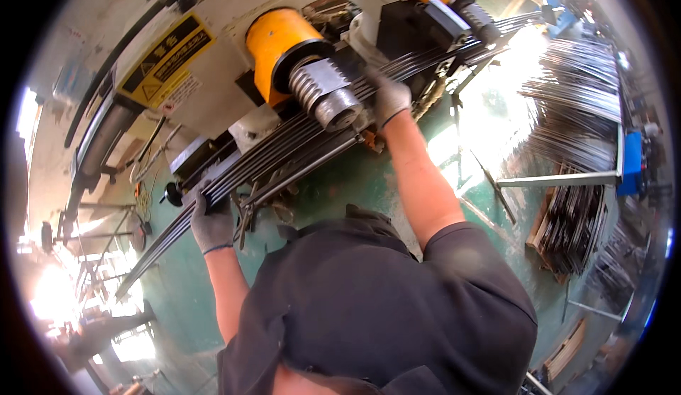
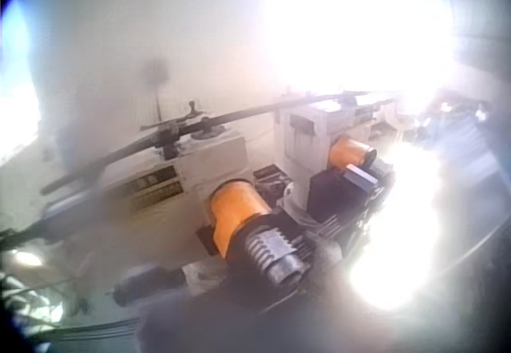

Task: The person picks up bundles of long metal rods and feeds them into a yellow bending machine to shape them. After bending, the person stacks the finished rods on the floor. Later, the person uses a wrench to tighten bolts on a large motor attached to the machinery.

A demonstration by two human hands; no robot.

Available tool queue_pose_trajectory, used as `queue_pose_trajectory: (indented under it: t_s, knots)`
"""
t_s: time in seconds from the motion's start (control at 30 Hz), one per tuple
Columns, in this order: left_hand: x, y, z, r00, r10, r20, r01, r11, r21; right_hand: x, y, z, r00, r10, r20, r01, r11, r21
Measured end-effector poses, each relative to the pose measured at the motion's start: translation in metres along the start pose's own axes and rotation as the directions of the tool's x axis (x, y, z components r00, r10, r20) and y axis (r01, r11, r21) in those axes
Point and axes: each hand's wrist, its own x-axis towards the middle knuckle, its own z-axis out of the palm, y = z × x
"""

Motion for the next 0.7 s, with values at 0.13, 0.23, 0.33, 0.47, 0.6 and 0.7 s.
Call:
queue_pose_trajectory:
  t_s: [0.13, 0.23, 0.33, 0.47, 0.6, 0.7]
  knots:
    - [0.011, 0.053, -0.049, 0.983, 0.182, -0.004, -0.182, 0.979, -0.089, 0.046, -0.039, -0.028, 0.994, -0.088, -0.061, 0.087, 0.996, -0.016]
    - [0.005, 0.085, -0.061, 0.925, 0.298, -0.237, -0.319, 0.946, -0.052, 0.094, -0.073, -0.073, 0.997, -0.079, 0.019, 0.076, 0.993, 0.092]
    - [0.008, 0.076, -0.074, 0.98, 0.19, -0.06, -0.192, 0.981, -0.034, 0.087, -0.071, -0.059, 0.979, -0.184, -0.092, 0.193, 0.977, 0.094]
    - [0.001, 0.033, -0.027, 0.955, 0.245, -0.164, -0.246, 0.969, 0.019, 0.025, -0.012, -0.026, 0.94, -0.339, 0.026, 0.319, 0.854, -0.41]
    - [-0.009, 0.013, 0.004, 0.962, 0.168, -0.216, -0.173, 0.985, -0.003, 0.02, -0.004, -0.022, 0.944, -0.314, 0.097, 0.326, 0.853, -0.408]
    - [-0.003, -0.001, -0.016, 0.985, 0.141, -0.096, -0.138, 0.99, 0.029, 0.025, -0.015, -0.019, 0.941, -0.304, 0.147, 0.338, 0.846, -0.413]
